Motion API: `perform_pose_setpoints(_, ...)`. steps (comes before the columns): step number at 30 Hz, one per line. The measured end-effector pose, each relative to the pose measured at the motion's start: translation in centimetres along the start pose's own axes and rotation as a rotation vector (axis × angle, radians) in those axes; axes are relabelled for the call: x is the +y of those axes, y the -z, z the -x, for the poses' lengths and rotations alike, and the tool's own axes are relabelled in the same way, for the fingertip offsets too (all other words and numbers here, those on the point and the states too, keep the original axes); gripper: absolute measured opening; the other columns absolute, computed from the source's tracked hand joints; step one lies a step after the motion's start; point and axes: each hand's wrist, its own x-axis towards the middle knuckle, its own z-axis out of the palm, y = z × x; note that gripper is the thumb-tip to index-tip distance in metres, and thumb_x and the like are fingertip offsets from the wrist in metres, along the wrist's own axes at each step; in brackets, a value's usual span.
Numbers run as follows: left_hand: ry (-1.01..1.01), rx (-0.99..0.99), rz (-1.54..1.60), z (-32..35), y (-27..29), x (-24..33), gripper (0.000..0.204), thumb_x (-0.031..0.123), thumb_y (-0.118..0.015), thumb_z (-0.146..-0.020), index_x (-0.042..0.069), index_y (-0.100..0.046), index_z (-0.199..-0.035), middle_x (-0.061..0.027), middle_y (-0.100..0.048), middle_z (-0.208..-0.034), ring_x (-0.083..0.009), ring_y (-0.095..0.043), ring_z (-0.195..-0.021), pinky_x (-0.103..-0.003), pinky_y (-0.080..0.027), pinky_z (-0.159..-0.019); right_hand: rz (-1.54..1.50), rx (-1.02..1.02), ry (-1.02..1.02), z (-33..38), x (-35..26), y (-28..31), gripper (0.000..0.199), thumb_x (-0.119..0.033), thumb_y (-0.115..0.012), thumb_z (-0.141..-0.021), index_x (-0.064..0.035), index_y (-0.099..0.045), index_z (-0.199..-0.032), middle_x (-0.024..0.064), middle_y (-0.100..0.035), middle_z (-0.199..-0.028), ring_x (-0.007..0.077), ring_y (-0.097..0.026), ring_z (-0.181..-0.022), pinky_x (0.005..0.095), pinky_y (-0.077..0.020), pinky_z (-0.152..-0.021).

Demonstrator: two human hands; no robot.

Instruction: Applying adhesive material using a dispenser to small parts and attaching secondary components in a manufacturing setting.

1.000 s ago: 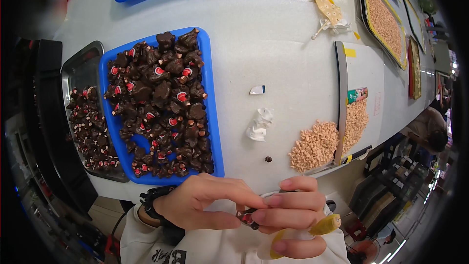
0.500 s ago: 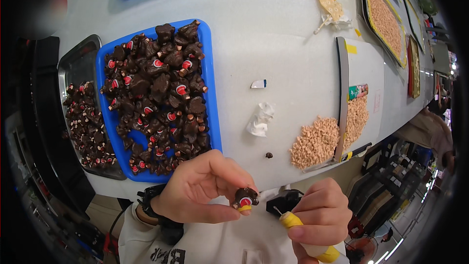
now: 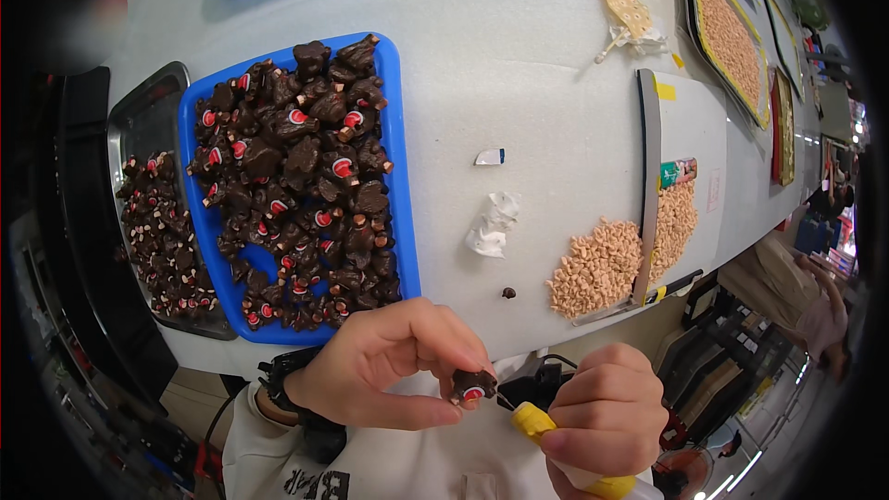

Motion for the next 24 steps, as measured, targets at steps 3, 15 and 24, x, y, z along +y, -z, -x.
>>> perform_pose_setpoints(3,0.003,-0.003,-0.002,0.0,-0.1,0.0,0.042,-0.018,-0.064,-0.067,-0.004,-0.049,-0.103,-0.0239,-0.052,-0.103,-0.0275,-0.055,-0.099,-0.035,-0.046,-0.085,0.003,0.01,0.0,-0.3,0.5,-0.2,0.025,-0.002,-0.067,-0.059,-0.01,-0.053,-0.078,-0.001,-0.052,-0.05,0.0145,-0.048,-0.044,0.027,-0.0349,-0.045)
perform_pose_setpoints(15,0.018,0.044,-0.001,0.1,-0.1,0.2,0.041,-0.016,-0.063,-0.067,-0.003,-0.046,-0.102,-0.0232,-0.052,-0.103,-0.0278,-0.054,-0.101,-0.036,-0.045,-0.087,0.039,-0.017,0.049,0.2,0.0,0.3,0.027,0.0,-0.067,-0.055,-0.009,-0.053,-0.078,-0.0009,-0.052,-0.05,0.0144,-0.048,-0.043,0.0264,-0.0344,-0.045)
perform_pose_setpoints(24,0.013,0.047,0.008,0.1,-0.1,0.0,0.042,-0.016,-0.063,-0.067,-0.002,-0.044,-0.102,-0.0235,-0.052,-0.102,-0.0261,-0.055,-0.099,-0.035,-0.046,-0.085,0.001,-0.018,0.079,0.1,0.7,-0.2,0.023,-0.003,-0.066,-0.058,-0.0087,-0.054,-0.077,-0.0004,-0.051,-0.049,0.014,-0.047,-0.043,0.0266,-0.0346,-0.045)
